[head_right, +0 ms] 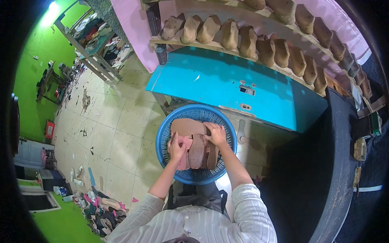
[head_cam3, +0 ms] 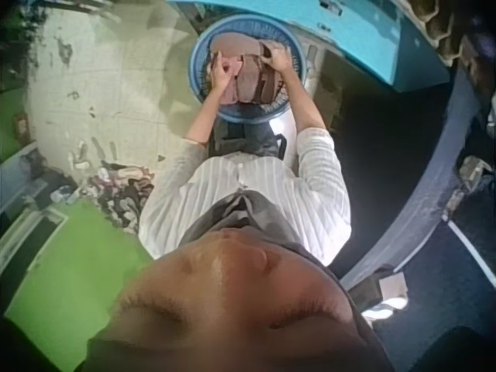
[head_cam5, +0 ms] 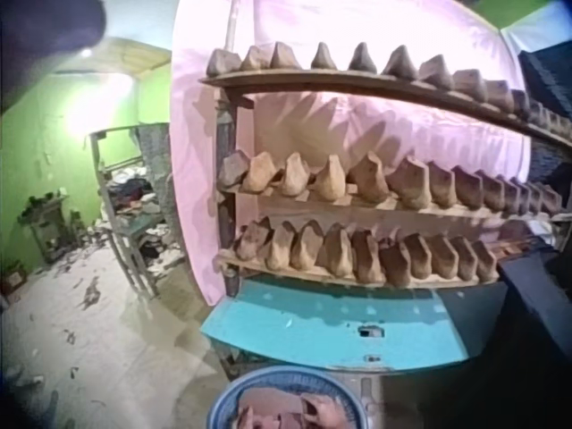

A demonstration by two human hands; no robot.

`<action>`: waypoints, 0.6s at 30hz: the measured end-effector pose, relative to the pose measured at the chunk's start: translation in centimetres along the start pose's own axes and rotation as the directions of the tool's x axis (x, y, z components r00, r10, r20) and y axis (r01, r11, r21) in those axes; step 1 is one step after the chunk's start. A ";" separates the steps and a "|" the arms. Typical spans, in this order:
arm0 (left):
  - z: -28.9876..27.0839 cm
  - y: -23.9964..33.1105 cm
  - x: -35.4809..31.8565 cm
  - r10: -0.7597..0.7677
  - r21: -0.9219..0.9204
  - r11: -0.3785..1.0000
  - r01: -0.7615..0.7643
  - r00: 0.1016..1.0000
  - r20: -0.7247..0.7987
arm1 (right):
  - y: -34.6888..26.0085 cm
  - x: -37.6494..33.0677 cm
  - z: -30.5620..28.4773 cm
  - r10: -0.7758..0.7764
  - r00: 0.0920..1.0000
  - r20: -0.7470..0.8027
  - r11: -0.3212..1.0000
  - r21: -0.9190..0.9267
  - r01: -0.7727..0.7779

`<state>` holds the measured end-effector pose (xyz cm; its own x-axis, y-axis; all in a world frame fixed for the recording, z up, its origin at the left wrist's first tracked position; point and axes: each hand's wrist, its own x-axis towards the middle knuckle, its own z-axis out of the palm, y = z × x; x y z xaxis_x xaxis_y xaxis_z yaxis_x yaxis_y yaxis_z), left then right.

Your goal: Applying adhesive to the underside of shoe soles using a handheld brush.

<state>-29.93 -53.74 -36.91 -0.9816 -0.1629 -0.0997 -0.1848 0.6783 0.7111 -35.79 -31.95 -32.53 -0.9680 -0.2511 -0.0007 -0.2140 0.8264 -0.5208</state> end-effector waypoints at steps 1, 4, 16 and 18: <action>0.3 0.3 0.0 -0.005 0.001 1.000 0.005 1.000 0.000 | 0.5 0.3 0.6 -0.001 1.000 0.005 1.000 0.001 0.001; 0.5 1.8 0.2 -0.149 0.177 0.974 0.139 0.988 0.042 | 1.8 1.1 2.1 0.018 0.999 0.030 0.997 -0.081 -0.015; -0.9 3.6 -0.5 -0.071 0.283 0.956 0.069 0.997 -0.005 | 1.4 1.6 1.6 -0.076 0.997 -0.031 0.995 -0.061 0.074; -2.0 4.6 -1.3 0.123 0.297 0.950 -0.094 0.989 -0.080 | 0.3 0.5 0.3 -0.156 0.967 -0.200 0.987 -0.069 0.145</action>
<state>-29.40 -51.83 -32.16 -0.9899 -0.1349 0.0440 -0.0977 0.8726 0.4785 -36.36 -31.93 -32.92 -0.9292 -0.2708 0.2517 -0.3606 0.8140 -0.4555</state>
